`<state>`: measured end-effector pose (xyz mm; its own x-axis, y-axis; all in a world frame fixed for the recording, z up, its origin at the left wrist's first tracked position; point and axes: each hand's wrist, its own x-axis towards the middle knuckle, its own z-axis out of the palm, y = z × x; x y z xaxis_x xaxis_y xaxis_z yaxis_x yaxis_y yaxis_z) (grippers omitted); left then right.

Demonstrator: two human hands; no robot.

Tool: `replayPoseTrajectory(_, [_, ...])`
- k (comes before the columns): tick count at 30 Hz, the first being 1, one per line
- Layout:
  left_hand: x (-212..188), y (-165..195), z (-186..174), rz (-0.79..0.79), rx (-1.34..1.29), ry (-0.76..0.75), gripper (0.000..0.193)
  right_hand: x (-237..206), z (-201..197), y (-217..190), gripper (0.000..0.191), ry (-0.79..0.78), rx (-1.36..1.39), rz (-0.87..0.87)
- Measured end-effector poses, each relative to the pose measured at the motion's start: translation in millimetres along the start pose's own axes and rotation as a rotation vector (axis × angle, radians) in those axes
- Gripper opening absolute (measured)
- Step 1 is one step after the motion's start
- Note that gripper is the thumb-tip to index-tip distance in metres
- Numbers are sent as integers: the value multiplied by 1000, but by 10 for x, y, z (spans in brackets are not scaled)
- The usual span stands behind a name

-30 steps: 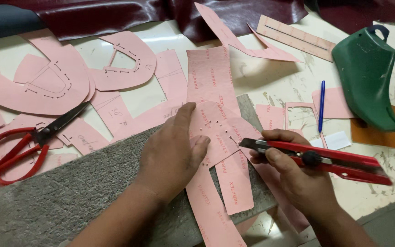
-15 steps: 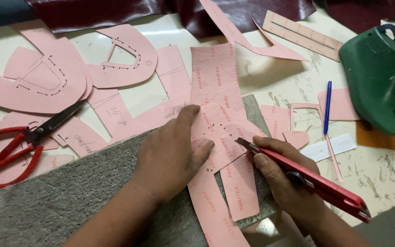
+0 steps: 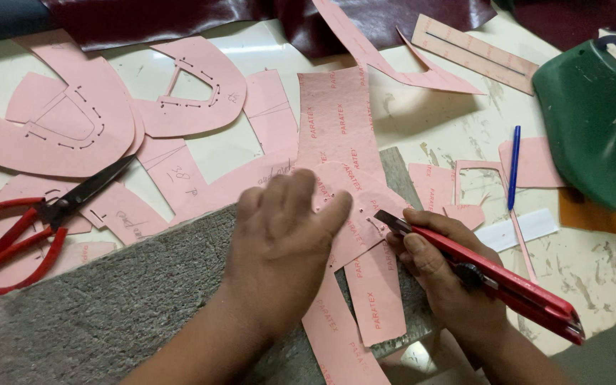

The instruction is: The person cuts pink paper shoe pattern pieces with a red utility knife, following drawn outlines on a cutting board. They rotate and reposition the paper, trim away excess strips, and set cut pieces aside while working through several pattern pieces one at a time.

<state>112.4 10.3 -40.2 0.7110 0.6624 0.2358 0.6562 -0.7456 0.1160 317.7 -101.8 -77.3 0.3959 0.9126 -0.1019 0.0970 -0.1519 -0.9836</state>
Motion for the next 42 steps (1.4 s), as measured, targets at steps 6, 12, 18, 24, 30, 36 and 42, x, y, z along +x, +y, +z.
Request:
replayPoseTrajectory(6, [-66,22,132,148,-197,98,41,-4,10,11,36,-12,41,1])
replayPoseTrajectory(12, [-35,-25,121,102,-277,27,42,-11,14,-2,36,13,-119,-38])
replayPoseTrajectory(18, [-16,-35,101,88,-281,-65,40,-11,28,-2,34,9,-182,-136])
replayPoseTrajectory(24, [-2,-21,90,85,-273,-39,34,-33,57,-17,29,29,-378,-295])
replayPoseTrajectory(30, [22,-15,71,44,-300,-83,26,-65,69,-62,26,38,-476,-322])
replayPoseTrajectory(36, [48,-29,71,32,-311,-162,29,-68,66,-69,26,39,-492,-329])
replayPoseTrajectory(42, [31,-28,74,30,-319,-137,28,-75,47,-53,26,17,-502,-345])
